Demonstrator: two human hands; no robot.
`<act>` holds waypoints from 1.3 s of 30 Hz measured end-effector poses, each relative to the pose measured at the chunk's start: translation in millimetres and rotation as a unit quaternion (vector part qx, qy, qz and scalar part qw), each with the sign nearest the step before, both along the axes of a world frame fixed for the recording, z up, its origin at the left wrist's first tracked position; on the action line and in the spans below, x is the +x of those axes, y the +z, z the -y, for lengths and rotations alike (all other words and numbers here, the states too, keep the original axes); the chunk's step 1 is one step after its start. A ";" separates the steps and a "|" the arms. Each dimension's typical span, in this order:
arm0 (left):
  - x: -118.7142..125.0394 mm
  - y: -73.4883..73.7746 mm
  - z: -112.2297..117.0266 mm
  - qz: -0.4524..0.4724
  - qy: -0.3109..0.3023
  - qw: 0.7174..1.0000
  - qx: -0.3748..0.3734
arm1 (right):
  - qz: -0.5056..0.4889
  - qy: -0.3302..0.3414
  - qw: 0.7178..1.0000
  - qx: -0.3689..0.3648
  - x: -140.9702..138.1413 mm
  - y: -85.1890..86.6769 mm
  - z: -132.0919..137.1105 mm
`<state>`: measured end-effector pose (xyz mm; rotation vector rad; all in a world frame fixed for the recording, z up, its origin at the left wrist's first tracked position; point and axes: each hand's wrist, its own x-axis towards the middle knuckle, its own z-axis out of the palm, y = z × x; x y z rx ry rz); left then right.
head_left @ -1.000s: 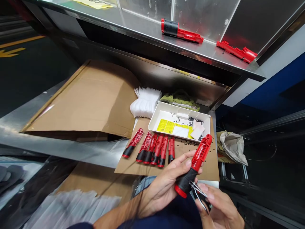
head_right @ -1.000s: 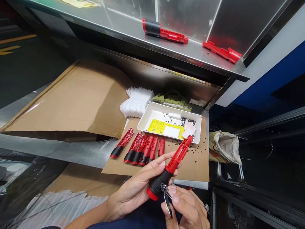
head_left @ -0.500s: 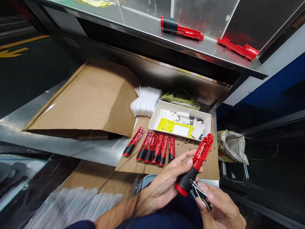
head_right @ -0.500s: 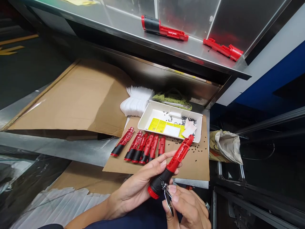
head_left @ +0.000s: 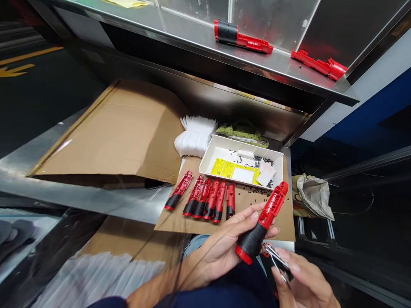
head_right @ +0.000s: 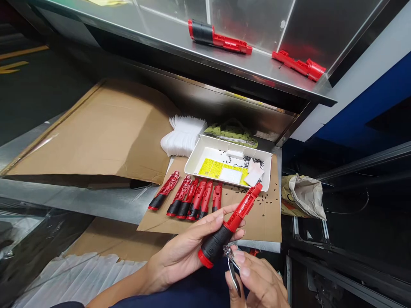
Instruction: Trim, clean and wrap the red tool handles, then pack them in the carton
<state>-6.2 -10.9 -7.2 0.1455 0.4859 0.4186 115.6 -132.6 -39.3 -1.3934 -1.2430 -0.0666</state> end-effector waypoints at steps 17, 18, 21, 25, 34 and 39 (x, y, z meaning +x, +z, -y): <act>-2.5 3.6 -0.4 -0.003 0.014 0.999 0.035 | -0.026 -0.004 1.000 0.003 -16.0 0.8 -4.7; -2.5 3.1 -0.4 0.001 0.015 0.999 0.038 | -0.019 -0.001 1.000 0.007 -14.6 0.0 -5.0; -2.5 2.8 -0.9 0.005 0.013 0.999 0.045 | 0.010 0.031 0.999 0.010 -11.2 -1.0 -6.0; -2.7 4.5 -1.1 0.005 0.013 0.999 0.043 | -0.014 0.021 1.000 0.014 -15.0 0.6 -7.6; -2.0 4.5 -1.8 -0.003 0.000 1.000 0.031 | 0.021 0.050 0.999 0.007 -10.1 0.9 -8.3; -1.5 3.4 -1.4 0.005 -0.001 1.000 0.013 | 0.042 0.039 0.998 0.022 -5.7 -0.1 -8.4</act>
